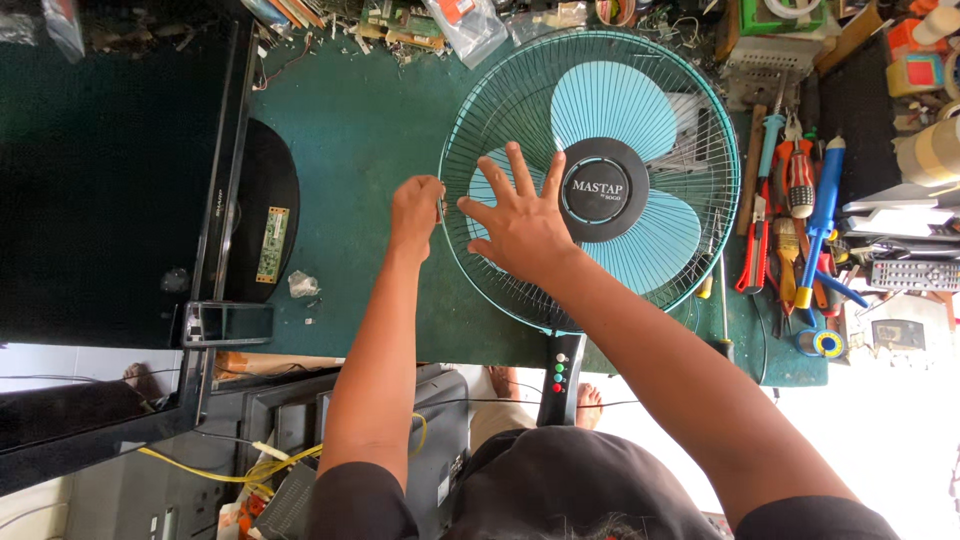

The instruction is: The person assembles a standing fan by attaching the motor housing to the stand, securing the fan blades, and fastening the front and rear wire cages. The person then adjusts the fan head and tests the rotation.

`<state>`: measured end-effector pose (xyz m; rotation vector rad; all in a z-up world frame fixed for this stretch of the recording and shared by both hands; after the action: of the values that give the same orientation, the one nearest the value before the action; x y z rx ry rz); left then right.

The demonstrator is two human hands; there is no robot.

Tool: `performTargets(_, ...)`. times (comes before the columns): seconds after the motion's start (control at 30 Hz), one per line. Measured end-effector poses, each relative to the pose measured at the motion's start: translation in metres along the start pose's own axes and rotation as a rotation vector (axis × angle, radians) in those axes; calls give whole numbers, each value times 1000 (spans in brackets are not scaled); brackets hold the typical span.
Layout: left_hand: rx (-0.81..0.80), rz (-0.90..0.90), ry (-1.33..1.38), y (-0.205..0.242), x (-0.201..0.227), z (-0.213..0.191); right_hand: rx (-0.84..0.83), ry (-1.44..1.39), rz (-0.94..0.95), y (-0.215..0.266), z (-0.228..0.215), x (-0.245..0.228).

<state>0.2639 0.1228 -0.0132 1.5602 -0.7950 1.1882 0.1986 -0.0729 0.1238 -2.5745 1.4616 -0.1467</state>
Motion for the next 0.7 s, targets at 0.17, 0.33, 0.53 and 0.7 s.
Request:
performTargets(0.17, -9, 59, 13, 29, 36, 5, 45, -26, -17, 2, 7, 0)
performTargets(0.33, 18, 48, 27, 6, 26, 9, 43, -23, -11, 2, 5, 0)
performTargets(0.53, 39, 42, -96, -36, 26, 19, 75, -22, -16, -2, 9, -1)
performTargets(0.7, 45, 143, -284, -55, 25, 17, 33, -38, -17, -3, 11, -4)
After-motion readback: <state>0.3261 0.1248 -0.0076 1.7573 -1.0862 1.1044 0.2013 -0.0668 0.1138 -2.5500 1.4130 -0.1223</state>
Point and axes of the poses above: each hand's wrist, its own y-axis away from the middle knuckle, its own z-axis out of the palm, x = y × z, the point moved 4 cm from there along -y, towards the middle knuckle, and after that the axes turned 7 degrees about x, right-handed, at the moved point
